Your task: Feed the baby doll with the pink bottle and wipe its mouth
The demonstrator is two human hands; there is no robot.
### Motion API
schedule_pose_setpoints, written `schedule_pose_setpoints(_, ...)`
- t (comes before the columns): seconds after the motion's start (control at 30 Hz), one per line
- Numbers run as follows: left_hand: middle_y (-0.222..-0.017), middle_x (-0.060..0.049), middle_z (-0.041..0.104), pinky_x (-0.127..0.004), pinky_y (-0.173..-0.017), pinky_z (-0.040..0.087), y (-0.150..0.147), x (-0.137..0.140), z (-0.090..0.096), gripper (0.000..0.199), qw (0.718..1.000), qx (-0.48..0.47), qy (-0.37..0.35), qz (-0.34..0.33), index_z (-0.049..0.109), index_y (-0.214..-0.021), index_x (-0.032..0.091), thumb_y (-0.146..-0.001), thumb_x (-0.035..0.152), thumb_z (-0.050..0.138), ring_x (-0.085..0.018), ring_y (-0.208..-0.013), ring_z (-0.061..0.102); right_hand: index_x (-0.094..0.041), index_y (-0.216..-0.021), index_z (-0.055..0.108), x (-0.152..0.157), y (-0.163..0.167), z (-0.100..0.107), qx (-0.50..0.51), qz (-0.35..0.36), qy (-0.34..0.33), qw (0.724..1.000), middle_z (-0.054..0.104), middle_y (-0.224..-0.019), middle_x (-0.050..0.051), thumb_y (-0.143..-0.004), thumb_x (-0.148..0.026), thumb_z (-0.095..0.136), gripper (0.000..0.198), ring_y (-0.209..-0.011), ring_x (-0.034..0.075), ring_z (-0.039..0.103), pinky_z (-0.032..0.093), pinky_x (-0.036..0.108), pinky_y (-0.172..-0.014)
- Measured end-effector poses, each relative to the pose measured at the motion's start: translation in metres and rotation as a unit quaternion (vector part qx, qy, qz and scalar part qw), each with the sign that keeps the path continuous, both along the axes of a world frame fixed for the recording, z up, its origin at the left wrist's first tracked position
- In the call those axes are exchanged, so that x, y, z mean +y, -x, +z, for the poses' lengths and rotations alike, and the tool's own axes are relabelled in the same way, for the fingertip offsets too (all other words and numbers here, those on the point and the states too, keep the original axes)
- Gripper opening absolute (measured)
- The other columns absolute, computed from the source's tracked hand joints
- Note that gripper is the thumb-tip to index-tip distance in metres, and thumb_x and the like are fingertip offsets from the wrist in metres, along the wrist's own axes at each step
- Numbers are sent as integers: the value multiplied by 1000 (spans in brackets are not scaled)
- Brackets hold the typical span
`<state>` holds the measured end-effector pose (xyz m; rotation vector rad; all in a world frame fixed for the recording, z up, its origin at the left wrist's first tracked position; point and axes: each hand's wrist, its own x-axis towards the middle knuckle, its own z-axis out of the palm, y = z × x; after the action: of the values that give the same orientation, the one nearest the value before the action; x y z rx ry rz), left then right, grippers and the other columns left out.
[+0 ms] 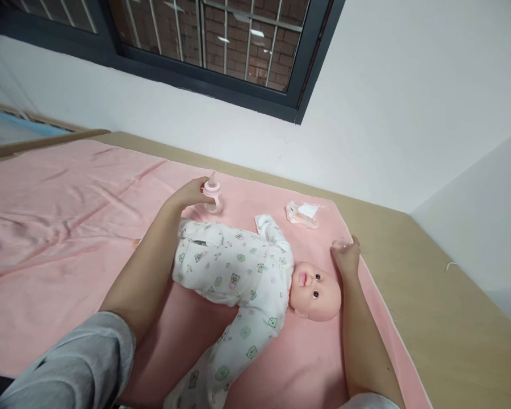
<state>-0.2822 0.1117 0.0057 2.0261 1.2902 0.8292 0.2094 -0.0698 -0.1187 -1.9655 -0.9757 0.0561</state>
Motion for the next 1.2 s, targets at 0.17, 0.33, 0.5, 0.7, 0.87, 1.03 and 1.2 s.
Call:
schedule_pose_setpoints(0.17, -113, -3, 68, -28, -90, 50, -15, -26, 24, 50, 995, -73, -29, -64, 60, -112, 17, -64, 27, 66, -23, -107, 64, -8, -146, 32, -5, 8, 8, 20, -59, 36, 997, 56, -129, 24, -50, -45, 77, 112, -121, 39, 54, 40, 50, -108)
schedule_pose_setpoints(0.33, -117, -4, 68, -32, -94, 50, -36, -49, 38, 56, 979, -143, -30, -139, 60, -116, 16, -62, 22, 69, -24, -110, 64, -19, -142, 38, -9, 1, 14, 38, -79, -5, 996, 61, -116, 14, -57, -54, 76, 99, -106, 32, 61, 46, 49, -100)
schedule_pose_setpoints(0.5, -116, -6, 67, -33, -92, 50, -59, -70, 45, 56, 965, -177, -30, -193, 58, -116, 16, -61, 18, 70, -24, -108, 65, -19, -136, 41, -3, 3, 35, 49, -26, -147, 988, 60, -121, 12, -64, -50, 74, 85, -107, 24, 62, 49, 44, -99)
schedule_pose_setpoints(0.7, -106, -2, 67, -34, -91, 47, -70, -89, 50, 48, 960, -176, -91, -199, 57, -105, 19, -60, 15, 73, -23, -103, 64, -22, -130, 46, -3, 40, 87, 64, 86, -266, 958, 60, -118, 8, -63, -41, 81, 78, -108, 22, 63, 50, 49, -98)
schedule_pose_setpoints(0.87, -105, 0, 68, -33, -88, 47, -79, -119, 58, 43, 963, -127, -147, -186, 58, -103, 22, -63, 18, 72, -22, -99, 64, -30, -133, 50, -28, 99, 136, 33, 189, -319, 928, 59, -122, 6, -67, -38, 82, 73, -110, 22, 63, 48, 52, -103)
schedule_pose_setpoints(1.03, -106, 3, 70, -28, -75, 47, -92, -149, 62, 39, 962, -65, -161, -209, 59, -108, 24, -70, 18, 67, -19, -93, 65, -37, -137, 47, -64, 166, 165, -32, 303, -331, 893, 58, -129, 5, -69, -29, 83, 77, -124, 25, 56, 47, 54, -105)
schedule_pose_setpoints(1.2, -117, 3, 69, -30, -82, 46, -101, -160, 59, 44, 952, -14, -189, -241, 58, -116, 24, -73, 17, 66, -20, -100, 65, -40, -140, 42, -74, 194, 164, -127, 371, -350, 851, 53, -136, 4, -70, -24, 83, 83, -130, 26, 52, 46, 55, -108)
